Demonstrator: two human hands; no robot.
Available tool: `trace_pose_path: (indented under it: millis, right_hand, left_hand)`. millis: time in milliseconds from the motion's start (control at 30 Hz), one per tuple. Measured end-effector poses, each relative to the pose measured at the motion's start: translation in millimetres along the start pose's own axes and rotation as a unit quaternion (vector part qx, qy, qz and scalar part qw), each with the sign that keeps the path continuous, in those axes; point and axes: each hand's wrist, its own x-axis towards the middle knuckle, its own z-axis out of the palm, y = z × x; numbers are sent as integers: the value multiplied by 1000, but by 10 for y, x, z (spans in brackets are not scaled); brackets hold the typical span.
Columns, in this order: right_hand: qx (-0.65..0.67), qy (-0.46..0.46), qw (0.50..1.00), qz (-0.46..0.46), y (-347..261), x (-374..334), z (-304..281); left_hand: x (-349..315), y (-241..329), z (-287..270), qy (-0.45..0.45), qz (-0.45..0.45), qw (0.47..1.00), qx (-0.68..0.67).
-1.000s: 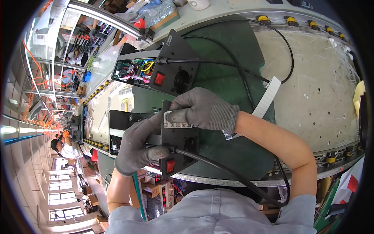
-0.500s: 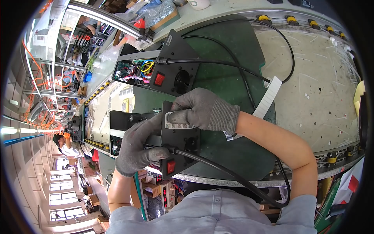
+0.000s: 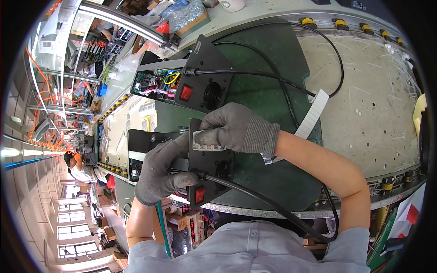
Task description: Assembling components and wiring into a metal power inverter chassis on an assembly line.
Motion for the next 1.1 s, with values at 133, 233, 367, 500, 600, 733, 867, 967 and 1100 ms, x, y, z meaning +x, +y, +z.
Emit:
trace_pose_path:
  millis: [133, 233, 367, 500, 600, 733, 867, 967, 1100]
  right_hand:
    - [-1, 1, 1000, 3, -6, -1, -17]
    - [-11, 4, 1000, 9, -9, 13, -19]
    - [-45, 23, 999, 6, -87, 5, -20]
    - [-132, 55, 990, 20, -65, -25, -61]
    - [-230, 69, 969, 52, -160, -34, 17]
    - [-260, 120, 957, 50, -263, -66, -44]
    - [-262, 160, 946, 102, -350, -248, -250]
    - [-127, 284, 947, 79, -320, -761, -609]
    - [-219, 599, 758, 135, 149, -1923, -1480]
  left_hand:
    - [20, -8, 20, 8, 9, 1000, -2]
    - [48, 1, 10, 9, 11, 1000, -3]
    - [63, 14, -46, 6, 27, 999, 17]
    - [83, -34, -35, 11, 73, 995, 70]
    - [44, -51, -45, 14, 97, 993, 60]
    - [17, 6, -41, 21, 89, 994, 58]
    - [59, -38, -5, 42, 154, 982, 96]
    - [-17, -75, -41, 80, 166, 975, 124]
    - [-11, -4, 20, 119, 212, 958, 155]
